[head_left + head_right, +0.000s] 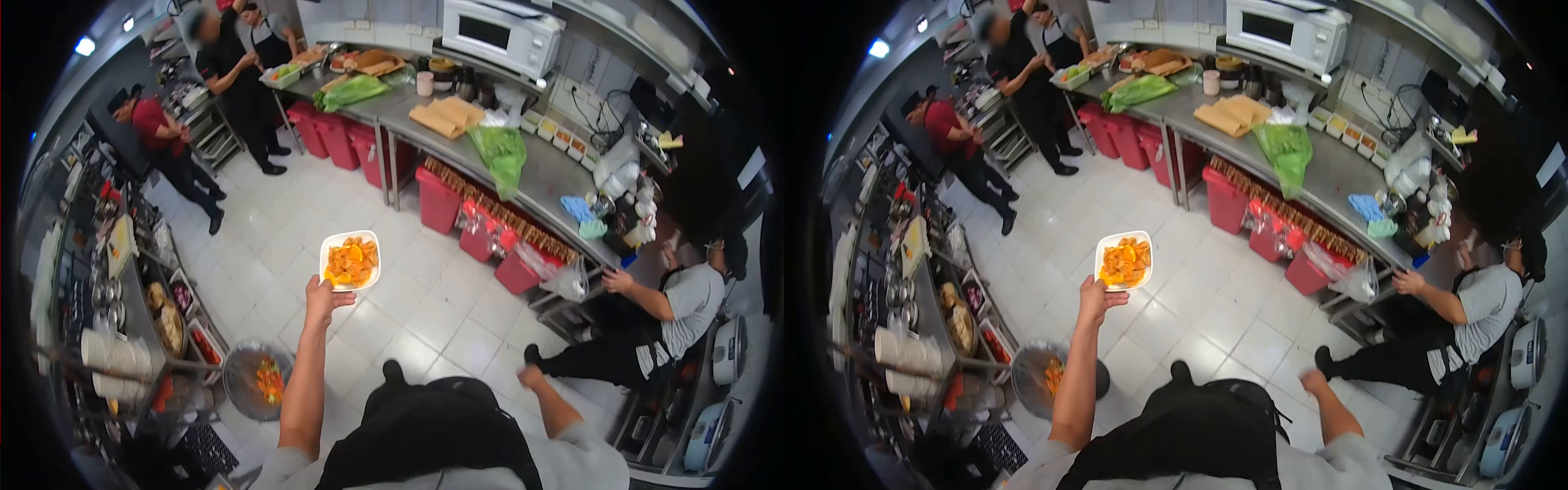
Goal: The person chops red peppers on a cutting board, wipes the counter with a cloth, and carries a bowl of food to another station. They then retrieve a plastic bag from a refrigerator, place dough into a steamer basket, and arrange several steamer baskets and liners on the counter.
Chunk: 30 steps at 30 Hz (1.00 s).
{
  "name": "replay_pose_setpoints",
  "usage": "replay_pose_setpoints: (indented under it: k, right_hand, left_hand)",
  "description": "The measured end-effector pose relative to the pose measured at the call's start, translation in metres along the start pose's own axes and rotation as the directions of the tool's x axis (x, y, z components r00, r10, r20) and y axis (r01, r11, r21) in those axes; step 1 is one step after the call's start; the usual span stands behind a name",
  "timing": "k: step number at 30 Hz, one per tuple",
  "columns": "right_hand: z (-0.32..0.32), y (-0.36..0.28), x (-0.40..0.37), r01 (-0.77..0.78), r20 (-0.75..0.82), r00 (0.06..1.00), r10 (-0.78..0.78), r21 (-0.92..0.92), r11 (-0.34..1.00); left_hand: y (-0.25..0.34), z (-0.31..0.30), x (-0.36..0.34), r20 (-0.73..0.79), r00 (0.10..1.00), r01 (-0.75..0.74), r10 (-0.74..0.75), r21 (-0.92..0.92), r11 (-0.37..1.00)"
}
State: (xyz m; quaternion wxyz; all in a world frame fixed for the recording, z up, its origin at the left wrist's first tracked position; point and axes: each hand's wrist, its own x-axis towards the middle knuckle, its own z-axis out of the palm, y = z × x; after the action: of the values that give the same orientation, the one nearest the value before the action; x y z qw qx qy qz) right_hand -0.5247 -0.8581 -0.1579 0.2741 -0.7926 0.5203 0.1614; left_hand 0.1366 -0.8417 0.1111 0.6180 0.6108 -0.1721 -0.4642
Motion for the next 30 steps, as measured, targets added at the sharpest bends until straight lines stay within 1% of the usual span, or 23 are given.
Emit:
replay_pose_setpoints:
  k: [1,3,4,5,6,7,9,10,11,13,14,15,16,17,18,19,20,22,23,24,26,28,30]
  right_hand:
    - [0.020,0.025,-0.028,0.049,0.153,0.988,0.021,-0.437,0.898]
    - [0.046,0.042,-0.094,0.005,0.310,0.935,0.171,-0.495,0.869]
    - [0.059,0.046,-0.125,-0.016,0.374,0.907,0.193,-0.427,0.904]
    - [0.043,0.014,-0.153,-0.082,0.424,0.872,0.246,-0.371,0.925]
    - [0.125,0.097,-0.190,0.350,0.291,0.899,-0.328,-0.026,0.937]
    - [0.105,0.058,-0.200,-0.046,0.402,0.915,0.042,0.000,0.999]
    - [0.068,-0.005,-0.188,-0.240,0.371,0.922,0.111,0.322,0.916]
    - [0.054,-0.026,-0.167,-0.256,0.317,0.943,0.104,0.488,0.835]
    - [0.038,-0.045,-0.138,-0.204,0.229,0.971,0.069,0.643,0.738]
    - [-0.005,-0.068,-0.055,0.073,-0.060,0.997,-0.043,0.870,0.488]
    - [-0.032,-0.075,-0.003,-0.065,-0.141,0.980,0.137,0.426,0.903]
    - [-0.099,-0.104,0.053,-0.358,0.096,0.896,0.434,0.735,0.576]
    - [-0.140,-0.117,0.117,-0.147,-0.044,0.936,0.350,0.852,0.502]
    - [-0.191,-0.125,0.171,-0.098,-0.149,0.935,0.321,0.762,0.641]
    - [-0.223,-0.131,0.240,-0.027,-0.079,0.928,0.363,0.961,0.276]
    - [-0.292,-0.164,0.291,0.016,-0.148,0.938,0.312,0.921,0.389]
    - [-0.366,-0.200,0.334,0.143,-0.294,0.942,0.164,0.791,0.595]
    - [-0.474,-0.272,0.423,0.246,-0.265,0.962,0.059,0.942,0.230]
    - [-0.518,-0.301,0.464,0.283,-0.280,0.959,-0.055,0.956,0.076]
    - [-0.562,-0.331,0.501,0.275,-0.266,0.960,-0.084,0.954,0.123]
    - [-0.622,-0.367,0.595,0.382,-0.361,0.910,-0.202,0.922,0.072]
    - [-0.679,-0.404,0.671,0.372,-0.342,0.926,-0.162,0.902,0.218]
    - [-0.718,-0.432,0.743,0.339,-0.322,0.940,-0.114,0.924,0.176]
  left_hand:
    - [0.014,0.016,0.036,0.013,1.000,0.003,-0.003,-0.004,1.000]
    - [0.031,0.046,0.115,0.067,0.998,-0.018,0.019,-0.016,1.000]
    - [0.041,0.064,0.151,0.105,0.994,-0.036,0.039,-0.033,0.999]
    - [0.052,0.080,0.183,0.120,0.992,-0.035,0.040,-0.042,0.998]
    - [0.064,0.099,0.213,0.136,0.990,-0.042,0.049,-0.055,0.998]
    - [0.074,0.118,0.245,0.146,0.988,-0.043,0.050,-0.055,0.998]
    - [0.090,0.154,0.301,0.093,0.994,-0.042,0.050,-0.085,0.996]
    - [0.096,0.171,0.332,0.099,0.994,-0.043,0.051,-0.086,0.995]
    - [0.100,0.187,0.362,0.097,0.993,-0.056,0.069,-0.124,0.991]
    - [0.103,0.209,0.422,0.128,0.989,-0.050,0.076,-0.195,0.980]
    - [0.110,0.223,0.448,0.123,0.989,-0.056,0.081,-0.196,0.979]
    - [0.111,0.229,0.464,0.087,0.994,-0.045,0.063,-0.199,0.979]
    - [0.110,0.235,0.484,0.052,0.997,-0.036,0.048,-0.209,0.977]
    - [0.113,0.239,0.505,0.075,0.997,-0.020,0.036,-0.202,0.979]
    - [0.123,0.247,0.523,0.067,0.997,-0.027,0.041,-0.206,0.978]
    - [0.128,0.251,0.535,0.063,0.998,-0.011,0.023,-0.183,0.983]
    - [0.129,0.252,0.546,0.054,0.999,0.009,-0.001,-0.162,0.987]
    - [0.130,0.255,0.578,0.032,0.999,-0.003,0.009,-0.175,0.985]
    - [0.130,0.254,0.591,0.052,0.999,-0.005,0.013,-0.153,0.988]
    - [0.131,0.253,0.608,0.074,0.997,-0.010,0.020,-0.130,0.991]
    - [0.134,0.255,0.642,0.096,0.995,0.005,0.005,-0.101,0.995]
    - [0.131,0.257,0.677,0.112,0.994,0.014,-0.003,-0.096,0.995]
    - [0.134,0.260,0.703,0.089,0.996,0.006,0.000,-0.071,0.997]
